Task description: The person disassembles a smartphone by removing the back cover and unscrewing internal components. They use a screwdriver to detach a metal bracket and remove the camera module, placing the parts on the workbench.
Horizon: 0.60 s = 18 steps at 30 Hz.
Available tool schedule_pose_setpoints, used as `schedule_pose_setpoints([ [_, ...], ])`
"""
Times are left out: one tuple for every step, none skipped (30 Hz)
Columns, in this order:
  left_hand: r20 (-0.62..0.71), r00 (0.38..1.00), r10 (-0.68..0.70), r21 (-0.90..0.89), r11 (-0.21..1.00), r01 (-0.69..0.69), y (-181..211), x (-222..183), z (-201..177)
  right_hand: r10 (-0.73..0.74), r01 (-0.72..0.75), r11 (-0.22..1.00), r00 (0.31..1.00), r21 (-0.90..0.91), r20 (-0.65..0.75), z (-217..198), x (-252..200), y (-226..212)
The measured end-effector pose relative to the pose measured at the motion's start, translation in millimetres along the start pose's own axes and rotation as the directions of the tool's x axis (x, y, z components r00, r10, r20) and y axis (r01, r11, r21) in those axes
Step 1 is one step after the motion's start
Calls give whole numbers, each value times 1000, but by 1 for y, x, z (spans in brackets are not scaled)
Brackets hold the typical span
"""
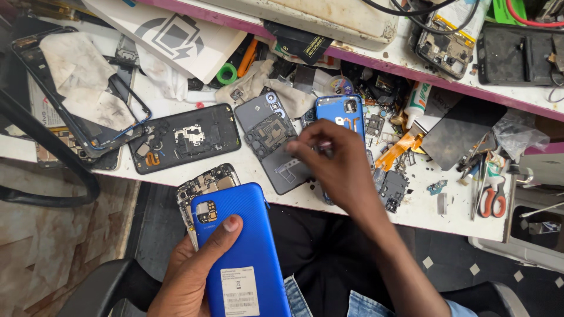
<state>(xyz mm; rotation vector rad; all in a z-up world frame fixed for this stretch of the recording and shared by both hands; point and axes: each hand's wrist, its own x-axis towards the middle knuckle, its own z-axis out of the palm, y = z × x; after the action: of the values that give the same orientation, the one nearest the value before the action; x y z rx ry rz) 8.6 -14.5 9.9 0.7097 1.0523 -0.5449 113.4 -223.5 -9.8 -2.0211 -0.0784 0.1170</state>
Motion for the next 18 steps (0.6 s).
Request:
schedule_pose_setpoints([
  [27,1000,13,-13,1000,-12,1,-1,0,9,-9,1000,1000,1,-16,-7,-3,1],
  [14,1000,-8,-15,1000,9,2,-2,1,19,-18,1000,999,2,-31,-14,-9,0],
  [-1,1000,-27,-19,999,27,2,-5,1,26,-26,1000,999,7,-44,-19,-15,-2],
  [-16,999,-45,-24,999,45,2,-7,2,67,-62,994,997,95,-45,-24,-22,-5],
  [20,999,-30,-54,998,31,2,-10,2,107,-98,978,993,185,-44,-28,-30,-9],
  [56,998,-14,-84,996,19,0,-12,2,148,-132,953,988,273,-39,-31,-37,-13],
  [93,996,0,-112,994,11,-1,-15,0,193,-174,936,981,306,-32,-33,-45,-18],
  [77,997,10,-125,992,0,-3,-17,-3,238,-216,916,971,338,-23,-36,-53,-22],
  [67,998,15,-136,991,-6,-6,-18,-6,284,-259,894,959,365,-17,-38,-61,-26],
  [56,998,20,-147,989,-12,-9,-18,-9,262,-233,898,965,373,-28,-37,-66,-29],
  [159,986,56,-162,986,-30,-12,-15,-12,241,-208,903,969,376,-44,-35,-72,-32],
  [261,961,91,-178,983,-45,-12,-11,-16,221,-183,907,973,379,-60,-34,-77,-35],
  [362,924,124,-195,979,-55,-12,-7,-19,252,-215,927,964,308,-85,-35,-83,-39],
  [422,894,149,-210,976,-63,-12,-5,-23,280,-249,939,953,236,-112,-35,-89,-43],
  [482,859,172,-226,972,-68,-12,-3,-25,307,-284,945,941,163,-142,-35,-94,-47],
  [539,819,194,-243,968,-70,-12,-1,-27,293,-262,945,944,194,-151,-35,-98,-50],
  [505,845,175,-235,970,-60,-12,0,-28,277,-239,944,948,227,-156,-34,-103,-54],
  [469,870,154,-227,973,-50,-11,1,-28,261,-214,942,952,258,-161,-33,-106,-57],
])
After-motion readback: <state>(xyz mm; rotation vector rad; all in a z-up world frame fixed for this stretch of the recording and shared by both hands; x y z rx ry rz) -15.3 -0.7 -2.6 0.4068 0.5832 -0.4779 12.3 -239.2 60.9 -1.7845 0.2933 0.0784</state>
